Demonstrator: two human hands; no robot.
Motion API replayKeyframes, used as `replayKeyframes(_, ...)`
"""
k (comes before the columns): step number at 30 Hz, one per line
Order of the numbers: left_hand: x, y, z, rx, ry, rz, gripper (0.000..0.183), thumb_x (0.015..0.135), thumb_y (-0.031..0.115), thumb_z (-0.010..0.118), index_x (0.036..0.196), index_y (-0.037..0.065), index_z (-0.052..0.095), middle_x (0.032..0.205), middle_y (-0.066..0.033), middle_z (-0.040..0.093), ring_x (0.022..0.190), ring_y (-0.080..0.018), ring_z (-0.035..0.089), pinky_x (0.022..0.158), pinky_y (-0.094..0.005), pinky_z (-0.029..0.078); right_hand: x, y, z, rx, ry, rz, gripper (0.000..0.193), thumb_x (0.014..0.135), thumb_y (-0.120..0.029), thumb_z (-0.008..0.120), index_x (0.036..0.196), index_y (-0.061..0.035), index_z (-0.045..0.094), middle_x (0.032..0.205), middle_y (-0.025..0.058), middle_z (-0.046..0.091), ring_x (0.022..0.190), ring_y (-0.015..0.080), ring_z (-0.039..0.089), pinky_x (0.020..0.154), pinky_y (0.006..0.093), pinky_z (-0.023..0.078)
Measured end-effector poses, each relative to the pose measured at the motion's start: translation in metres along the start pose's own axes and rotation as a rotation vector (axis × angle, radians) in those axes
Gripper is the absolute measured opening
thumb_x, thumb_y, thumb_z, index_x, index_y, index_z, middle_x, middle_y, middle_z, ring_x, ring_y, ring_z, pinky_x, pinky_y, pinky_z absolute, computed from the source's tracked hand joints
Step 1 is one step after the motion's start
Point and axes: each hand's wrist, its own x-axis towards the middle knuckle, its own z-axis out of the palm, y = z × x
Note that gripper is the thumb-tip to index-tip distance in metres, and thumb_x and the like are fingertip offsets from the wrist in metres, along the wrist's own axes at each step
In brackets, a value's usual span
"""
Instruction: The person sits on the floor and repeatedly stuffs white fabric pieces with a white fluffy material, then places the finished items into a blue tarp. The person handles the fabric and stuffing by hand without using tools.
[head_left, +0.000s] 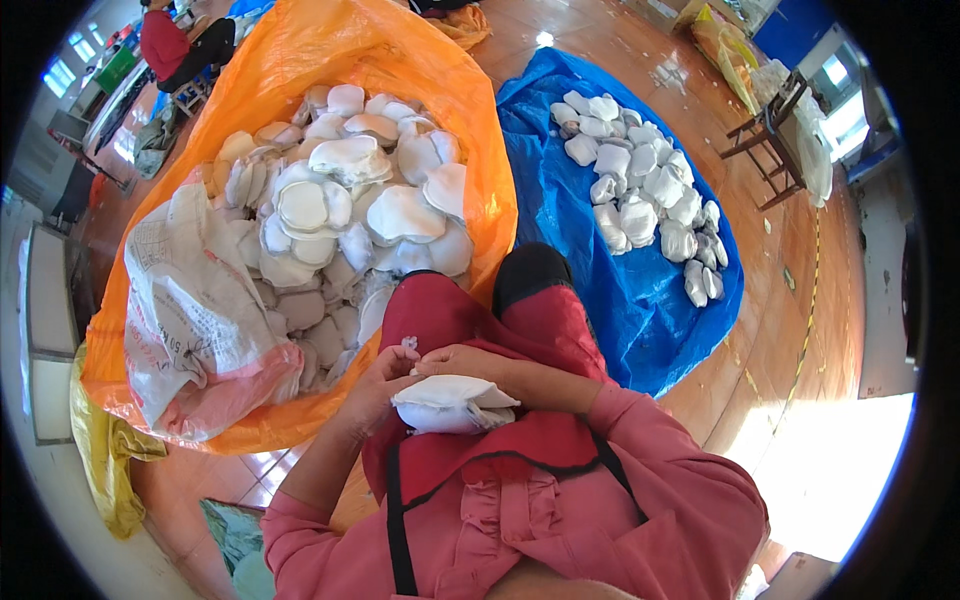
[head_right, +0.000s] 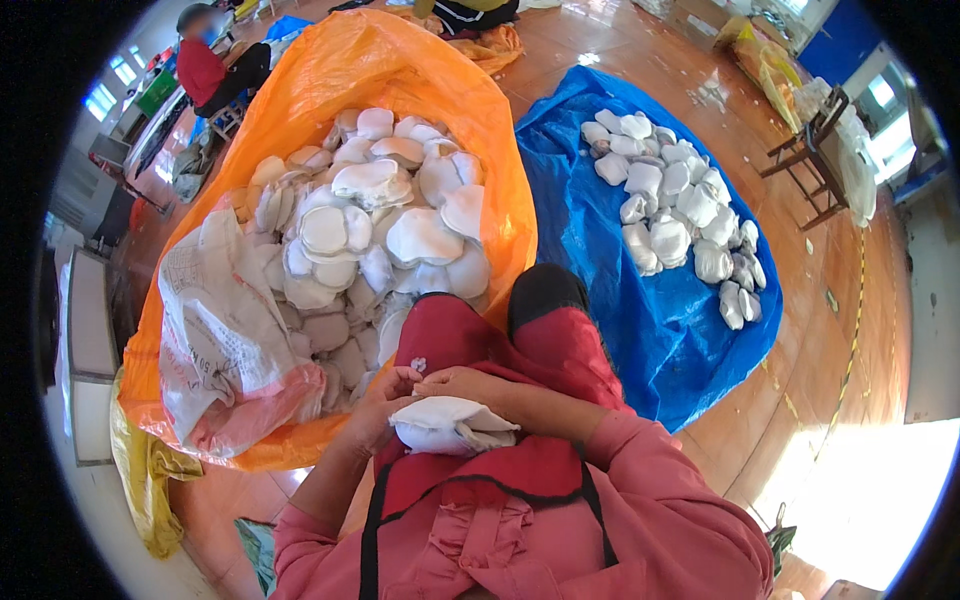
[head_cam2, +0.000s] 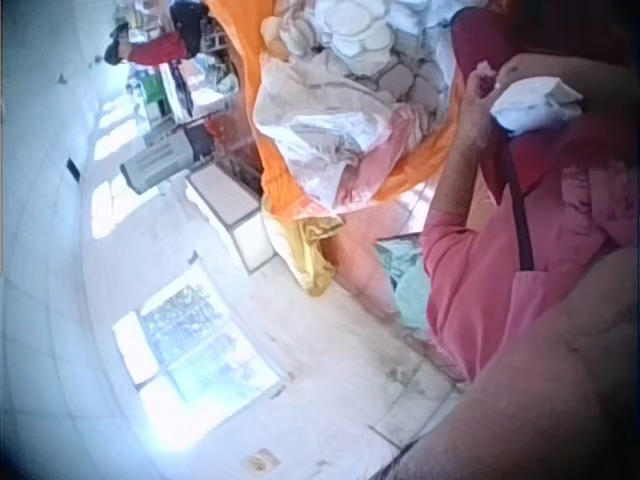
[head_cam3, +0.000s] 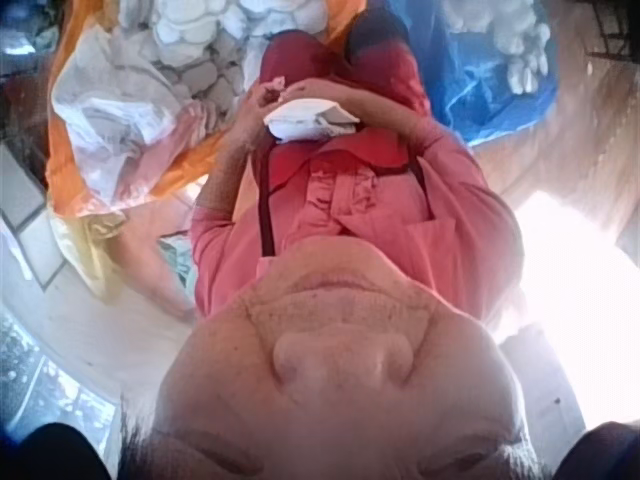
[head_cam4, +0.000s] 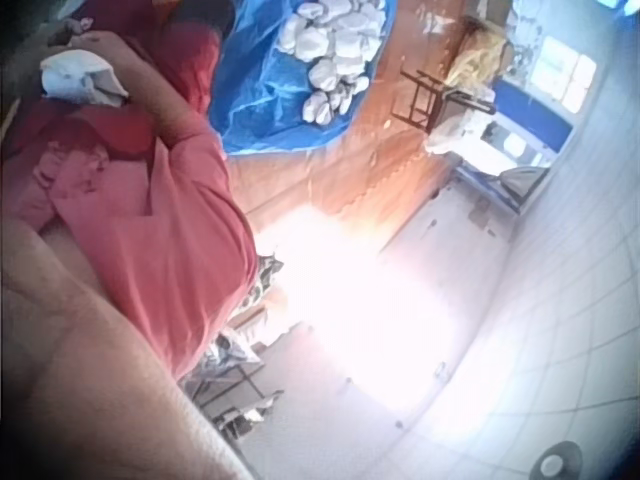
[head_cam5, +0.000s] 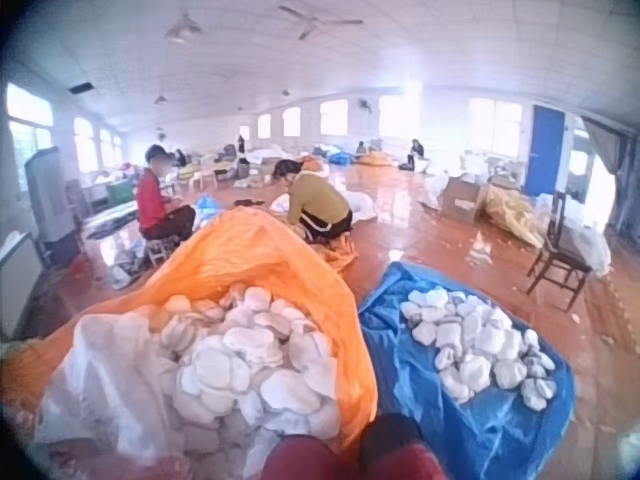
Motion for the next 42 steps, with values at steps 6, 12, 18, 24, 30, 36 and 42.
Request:
replayKeyframes(6, 0.007, -0.015, -0.002, -0.08, 0.014, -0.149, 0.023, 0.09, 0.015, 0.063, 0.11, 0.005, 0.058, 0.105, -0.0054, 0.062, 0.095, -0.0142, 0.06, 0.082, -0.0287, 0.048, -0.009, -0.004, -0.002, -0.218, 0.166, -0.225, 0.022, 0.092, -0.026, 0.065, 0.094, -0.0054, 0.071, 0.09, -0.001, 0.062, 0.084, 0.0088, 0.057, 0.074, 0.024, 0.045)
replayKeyframes(12, 0.004, -0.01, -0.004, -0.438, -0.186, -0.197, 0.044, 0.085, 0.025, 0.07, 0.121, 0.004, 0.055, 0.117, -0.0076, 0.062, 0.106, -0.0198, 0.059, 0.093, -0.0339, 0.046, -0.003, 0.005, 0.003, -0.032, 0.161, -0.612, 0.015, 0.091, -0.018, 0.066, 0.086, -0.0046, 0.067, 0.085, 0.0011, 0.061, 0.079, 0.0098, 0.058, 0.071, 0.0263, 0.048)
replayKeyframes(18, -0.002, -0.013, 0.009, -0.462, -0.383, -0.006, 0.083, 0.068, 0.026, 0.086, 0.136, 0.003, 0.045, 0.127, -0.01, 0.058, 0.12, -0.0244, 0.055, 0.103, -0.0412, 0.042, -0.009, -0.02, 0.007, 0.552, -0.156, -0.465, 0.012, 0.091, -0.01, 0.057, 0.094, -0.0018, 0.065, 0.091, 0.0065, 0.067, 0.079, 0.0192, 0.066, 0.071, 0.033, 0.055)
replayKeyframes(24, 0.002, -0.017, 0.013, -0.463, -0.087, -0.022, 0.078, 0.071, 0.023, 0.081, 0.137, 0.003, 0.044, 0.128, -0.0118, 0.058, 0.118, -0.0269, 0.056, 0.102, -0.0438, 0.045, 0.021, 0.004, -0.023, 0.384, -0.103, -0.467, 0.019, 0.092, -0.012, 0.055, 0.106, -0.004, 0.065, 0.098, 0.0075, 0.068, 0.086, 0.0198, 0.067, 0.079, 0.0346, 0.055)
replayKeyframes(30, 0.007, 0.017, 0.017, -0.172, 0.318, 0.174, 0.06, 0.078, 0.01, 0.075, 0.131, 0.004, 0.049, 0.115, -0.0103, 0.064, 0.098, -0.0229, 0.065, 0.084, -0.0396, 0.055, -0.013, -0.031, -0.037, 0.526, -0.129, -0.625, 0.048, 0.1, -0.039, 0.047, 0.135, -0.0061, 0.044, 0.133, 0.0085, 0.05, 0.125, 0.0201, 0.046, 0.107, 0.0379, 0.036)
replayKeyframes(36, 0.006, 0.007, 0.028, -0.127, 0.22, 0.199, 0.057, 0.082, 0.013, 0.072, 0.133, 0.002, 0.048, 0.119, -0.0118, 0.062, 0.1, -0.0239, 0.064, 0.085, -0.038, 0.055, 0.007, -0.012, -0.042, 0.209, 0.22, -0.48, 0.044, 0.102, -0.03, 0.045, 0.138, -0.0041, 0.043, 0.133, 0.0086, 0.052, 0.122, 0.0195, 0.049, 0.105, 0.0355, 0.039)
replayKeyframes(42, 0.008, 0.009, 0.03, -0.29, 0.273, 0.217, 0.05, 0.088, 0.0, 0.062, 0.135, 0.004, 0.047, 0.123, -0.0098, 0.059, 0.106, -0.0235, 0.061, 0.088, -0.0378, 0.054, 0.017, -0.007, -0.041, 0.318, 0.235, -0.497, 0.039, 0.101, -0.031, 0.048, 0.128, -0.0024, 0.05, 0.121, 0.0079, 0.059, 0.111, 0.0168, 0.056, 0.098, 0.0341, 0.044)
